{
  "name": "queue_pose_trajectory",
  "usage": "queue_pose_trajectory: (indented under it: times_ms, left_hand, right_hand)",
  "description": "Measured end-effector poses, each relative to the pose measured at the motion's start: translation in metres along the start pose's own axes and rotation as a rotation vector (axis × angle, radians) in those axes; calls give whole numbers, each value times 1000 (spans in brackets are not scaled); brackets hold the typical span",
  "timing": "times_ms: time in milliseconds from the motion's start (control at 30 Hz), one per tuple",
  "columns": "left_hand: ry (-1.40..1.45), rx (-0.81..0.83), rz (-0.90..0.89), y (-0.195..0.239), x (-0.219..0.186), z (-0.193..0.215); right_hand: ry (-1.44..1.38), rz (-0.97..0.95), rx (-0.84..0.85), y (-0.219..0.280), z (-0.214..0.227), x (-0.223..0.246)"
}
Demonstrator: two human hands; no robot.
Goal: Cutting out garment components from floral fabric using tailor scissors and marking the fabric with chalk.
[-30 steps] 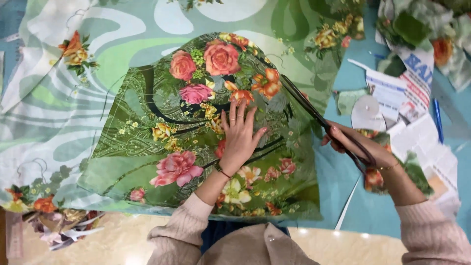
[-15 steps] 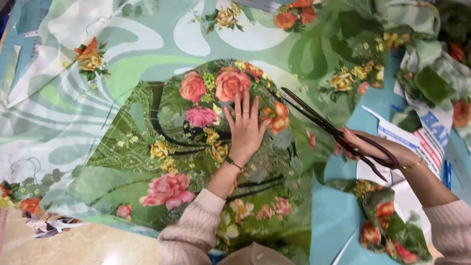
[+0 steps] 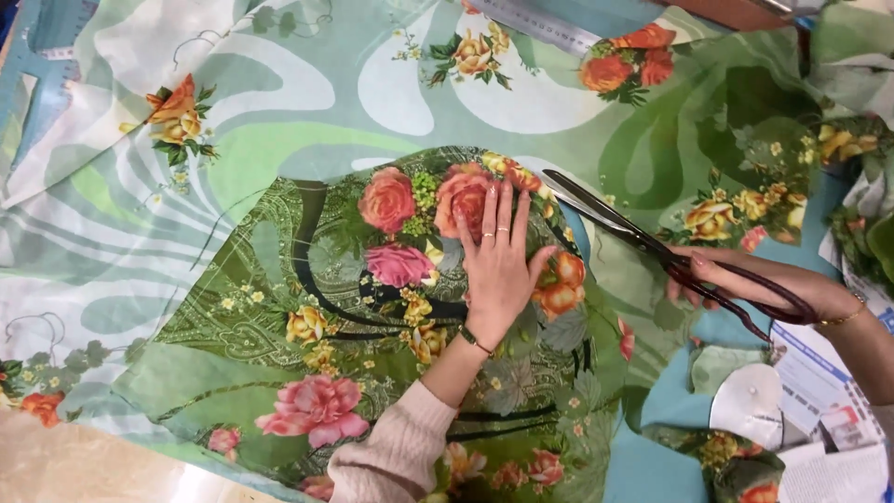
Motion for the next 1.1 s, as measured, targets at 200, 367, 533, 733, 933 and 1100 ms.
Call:
queue_pose_trajectory:
  times_ms: [200,367,533,733,933,1100]
  left_hand:
    - [-23,101,-1,-2,3,0]
    - [-2,113,-12,-4,4,3]
    - [31,106,-6,-5,3,6]
    - [50,111,-9,-5,3,8]
    - [90,81,-16,-6,4,10]
    - [124,81,-16,-5,4,9]
  right_hand:
    - [80,73,31,-37,22,-1]
    - [-65,193,70,-61,32,-24]
    - [-118,58,46,-71,39,-26]
    - [-175,213,202,-79,44,16]
    - [-259,147,236,-94,49,3]
    - [-297,72,232,-94,51,1]
Point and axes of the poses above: each hand's wrist, its own y-axis away from the middle knuckle, its own z-axis out of the back of the hand, x = y × z, the point moved 3 cm from there along -y, towards the middle knuckle, and after that the axes turned 9 degrees about y, right-handed, at the moved point
